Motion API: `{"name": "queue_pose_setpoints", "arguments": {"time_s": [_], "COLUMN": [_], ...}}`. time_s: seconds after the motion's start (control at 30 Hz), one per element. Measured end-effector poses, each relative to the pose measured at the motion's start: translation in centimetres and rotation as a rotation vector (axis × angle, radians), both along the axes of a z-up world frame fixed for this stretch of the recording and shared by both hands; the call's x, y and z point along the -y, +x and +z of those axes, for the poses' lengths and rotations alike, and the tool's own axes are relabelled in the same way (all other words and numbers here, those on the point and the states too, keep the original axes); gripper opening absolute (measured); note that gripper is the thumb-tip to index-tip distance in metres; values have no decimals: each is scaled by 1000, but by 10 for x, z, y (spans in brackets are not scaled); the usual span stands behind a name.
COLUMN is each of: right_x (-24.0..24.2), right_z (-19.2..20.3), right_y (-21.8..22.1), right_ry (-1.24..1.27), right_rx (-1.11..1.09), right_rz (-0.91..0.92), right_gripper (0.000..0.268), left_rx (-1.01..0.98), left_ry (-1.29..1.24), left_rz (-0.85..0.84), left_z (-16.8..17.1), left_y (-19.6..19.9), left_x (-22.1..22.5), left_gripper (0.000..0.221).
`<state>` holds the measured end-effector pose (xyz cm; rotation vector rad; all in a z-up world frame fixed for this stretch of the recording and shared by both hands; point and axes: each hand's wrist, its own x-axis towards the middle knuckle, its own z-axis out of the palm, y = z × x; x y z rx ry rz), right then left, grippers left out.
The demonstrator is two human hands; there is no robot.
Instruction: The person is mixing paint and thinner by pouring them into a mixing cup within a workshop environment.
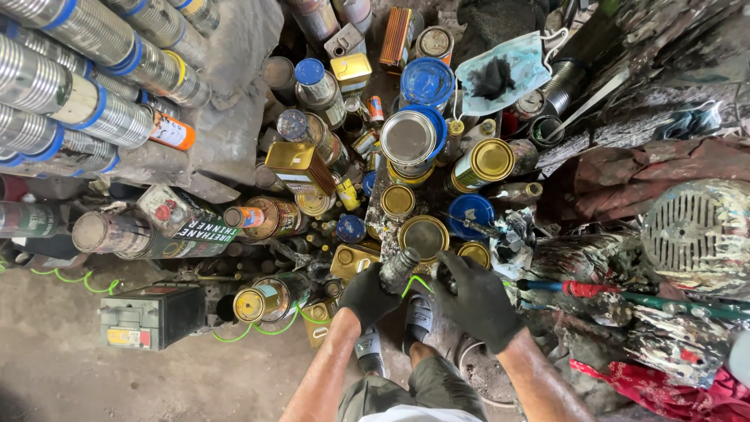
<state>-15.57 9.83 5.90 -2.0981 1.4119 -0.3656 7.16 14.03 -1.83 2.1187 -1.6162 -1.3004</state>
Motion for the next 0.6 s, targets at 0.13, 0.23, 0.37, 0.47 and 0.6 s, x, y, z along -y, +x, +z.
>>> {"name": "queue_pose_setpoints", "arguments": {"time_s": [0.13,0.23,0.37,0.47,0.6], "right_x": [-4,-8,-15,-27,-48], "right_z": [-24,-15,14,26,9], "right_y": [4,6,0,-4,-3], "right_ry": [-93,-39,19,-120,-54], "right_rx": [113,170,201,213,137], "right_rz": [25,66,249,430,375], "right_gripper": [51,53,52,47,35], "left_rx": [-75,-137,-118,-171,-219], "left_ry": [-120,-123,-188,-60,-116], "left_rz": [31,32,-66,-206,-354], "left_z": [3,2,9,33,30], "left_y": [-8,-13,-9,-2,1], "left_x": [-5,-17,-31,-32,-45], "left_gripper": [51,49,66,73,74]}}
